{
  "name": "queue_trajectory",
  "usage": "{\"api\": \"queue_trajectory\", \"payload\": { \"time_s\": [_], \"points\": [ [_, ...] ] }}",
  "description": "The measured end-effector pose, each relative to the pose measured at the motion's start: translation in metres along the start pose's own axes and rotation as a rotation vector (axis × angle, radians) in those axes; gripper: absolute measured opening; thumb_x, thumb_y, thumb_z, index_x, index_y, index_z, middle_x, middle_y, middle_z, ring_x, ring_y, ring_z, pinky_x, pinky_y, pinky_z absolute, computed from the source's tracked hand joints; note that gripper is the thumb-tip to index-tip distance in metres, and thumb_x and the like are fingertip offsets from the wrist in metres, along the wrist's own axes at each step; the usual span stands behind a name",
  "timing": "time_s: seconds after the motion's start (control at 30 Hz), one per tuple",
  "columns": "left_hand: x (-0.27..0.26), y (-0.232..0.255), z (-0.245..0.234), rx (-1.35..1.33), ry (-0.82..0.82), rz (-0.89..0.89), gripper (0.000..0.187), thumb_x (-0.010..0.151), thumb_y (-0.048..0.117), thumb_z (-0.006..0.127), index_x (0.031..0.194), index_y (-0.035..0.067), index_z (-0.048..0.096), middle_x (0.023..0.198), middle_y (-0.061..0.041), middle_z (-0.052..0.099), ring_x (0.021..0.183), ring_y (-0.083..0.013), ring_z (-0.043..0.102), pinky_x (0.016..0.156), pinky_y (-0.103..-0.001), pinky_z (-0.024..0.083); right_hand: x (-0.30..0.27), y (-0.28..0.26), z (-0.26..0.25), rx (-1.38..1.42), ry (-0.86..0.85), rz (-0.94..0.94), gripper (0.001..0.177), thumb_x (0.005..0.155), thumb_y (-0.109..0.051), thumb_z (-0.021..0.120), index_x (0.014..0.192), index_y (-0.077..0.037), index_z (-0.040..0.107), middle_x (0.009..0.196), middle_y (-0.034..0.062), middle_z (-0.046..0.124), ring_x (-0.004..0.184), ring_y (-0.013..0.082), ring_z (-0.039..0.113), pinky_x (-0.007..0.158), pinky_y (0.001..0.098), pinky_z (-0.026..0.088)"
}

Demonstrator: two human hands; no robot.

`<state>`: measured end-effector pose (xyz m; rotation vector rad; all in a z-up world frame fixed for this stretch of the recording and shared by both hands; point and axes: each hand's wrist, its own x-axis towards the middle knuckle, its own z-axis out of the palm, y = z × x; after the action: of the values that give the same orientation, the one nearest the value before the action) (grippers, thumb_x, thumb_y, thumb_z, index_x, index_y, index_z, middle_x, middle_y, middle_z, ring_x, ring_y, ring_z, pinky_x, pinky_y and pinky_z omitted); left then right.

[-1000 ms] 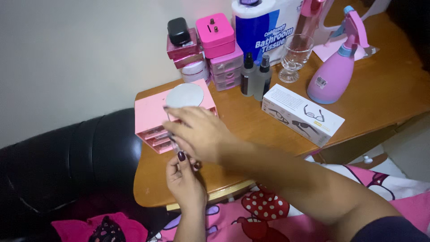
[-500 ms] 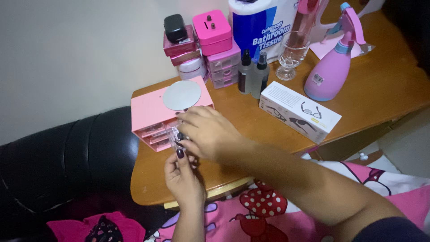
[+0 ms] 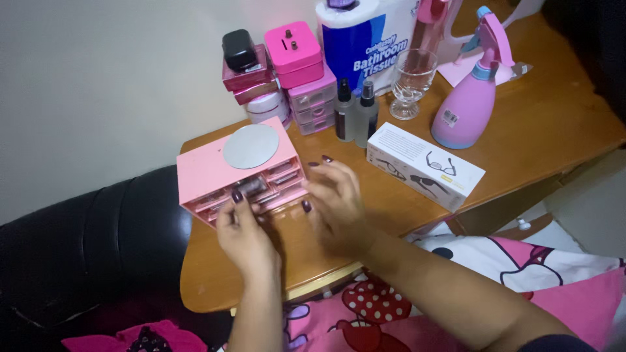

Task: The person opens a light blue zippered pouch and removes papers, then places the pouch into a drawer. They then open a plaid cosmetic bag, remove a plastic-wrapped item, and place the bag into the same drawer. Finally, they rearrange several cosmetic containers and a spray bottle on the desk surface.

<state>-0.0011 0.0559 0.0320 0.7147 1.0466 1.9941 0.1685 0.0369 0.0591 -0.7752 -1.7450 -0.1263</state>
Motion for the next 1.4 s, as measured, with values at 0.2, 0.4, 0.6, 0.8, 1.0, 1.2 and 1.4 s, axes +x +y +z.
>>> {"api": "queue_trajectory", "payload": {
  "time_s": [0.2, 0.4, 0.6, 0.8, 1.0, 1.2, 1.4],
  "points": [
    [0.011, 0.008, 0.012, 0.141, 0.038, 0.068, 0.006, 0.103, 0.012, 0.063, 0.100, 0.007, 0.061, 0.079, 0.000, 0.064, 0.067, -0.0066, 0.055, 0.059, -0.022, 0.043, 0.003, 0.016, 0.009, 0.145, -0.142, 0.612, 0.045, 0.089, -0.001, 0.058, 0.134, -0.001, 0.050, 0.142, 0.0221, 0.044, 0.134, 0.0367, 0.045, 0.114, 0.0467, 0.037],
    [-0.011, -0.002, 0.041, -0.040, -0.179, -0.354, 0.011, 0.100, 0.014, 0.061, 0.097, 0.005, 0.066, 0.076, -0.004, 0.069, 0.051, -0.0097, 0.051, 0.048, -0.025, 0.045, -0.002, 0.032, 0.021, 0.211, 0.072, 0.613, 0.034, 0.097, -0.013, 0.065, 0.129, -0.003, 0.058, 0.131, 0.0139, 0.058, 0.120, 0.0265, 0.057, 0.103, 0.0373, 0.046],
    [0.008, -0.011, 0.068, 0.015, -0.035, -0.228, 0.007, 0.098, 0.014, 0.067, 0.095, 0.008, 0.067, 0.078, -0.003, 0.071, 0.056, -0.0075, 0.055, 0.051, -0.023, 0.044, -0.010, 0.043, 0.023, 0.221, 0.091, 0.683, 0.031, 0.097, -0.014, 0.067, 0.125, -0.004, 0.060, 0.128, 0.0108, 0.060, 0.120, 0.0235, 0.058, 0.101, 0.0353, 0.047],
    [-0.028, -0.004, 0.056, -0.003, -0.049, -0.181, 0.010, 0.098, 0.013, 0.065, 0.090, 0.008, 0.061, 0.074, -0.003, 0.066, 0.058, -0.0088, 0.057, 0.052, -0.025, 0.050, -0.009, 0.045, 0.021, 0.228, 0.092, 0.619, 0.029, 0.099, -0.013, 0.066, 0.126, -0.004, 0.061, 0.128, 0.0114, 0.060, 0.120, 0.0246, 0.059, 0.102, 0.0369, 0.047],
    [-0.060, -0.007, 0.034, 0.039, -0.084, -0.196, 0.013, 0.099, 0.015, 0.067, 0.091, 0.007, 0.059, 0.076, -0.003, 0.066, 0.061, -0.0083, 0.056, 0.055, -0.022, 0.045, -0.013, 0.030, 0.004, 0.276, 0.046, 0.308, 0.034, 0.104, -0.011, 0.054, 0.137, -0.001, 0.052, 0.140, 0.0179, 0.053, 0.135, 0.0308, 0.052, 0.117, 0.0410, 0.042],
    [-0.057, -0.015, 0.020, 0.035, -0.078, -0.243, 0.012, 0.099, 0.015, 0.068, 0.094, 0.006, 0.061, 0.076, -0.003, 0.065, 0.062, -0.0085, 0.054, 0.055, -0.022, 0.042, 0.027, 0.020, -0.005, 0.466, -0.134, 0.486, 0.025, 0.097, -0.021, 0.060, 0.115, -0.004, 0.066, 0.149, 0.0142, 0.050, 0.115, 0.0246, 0.065, 0.102, 0.0374, 0.055],
    [-0.061, -0.018, 0.018, -0.049, -0.145, -0.259, 0.005, 0.097, 0.012, 0.065, 0.094, 0.009, 0.062, 0.080, -0.003, 0.069, 0.065, -0.0083, 0.057, 0.058, -0.023, 0.044, 0.107, 0.018, -0.011, -0.042, -0.590, -0.056, 0.044, 0.087, -0.017, 0.073, 0.122, 0.010, 0.068, 0.155, 0.0329, 0.035, 0.145, 0.0466, 0.030, 0.114, 0.0553, 0.032]
  ]
}}
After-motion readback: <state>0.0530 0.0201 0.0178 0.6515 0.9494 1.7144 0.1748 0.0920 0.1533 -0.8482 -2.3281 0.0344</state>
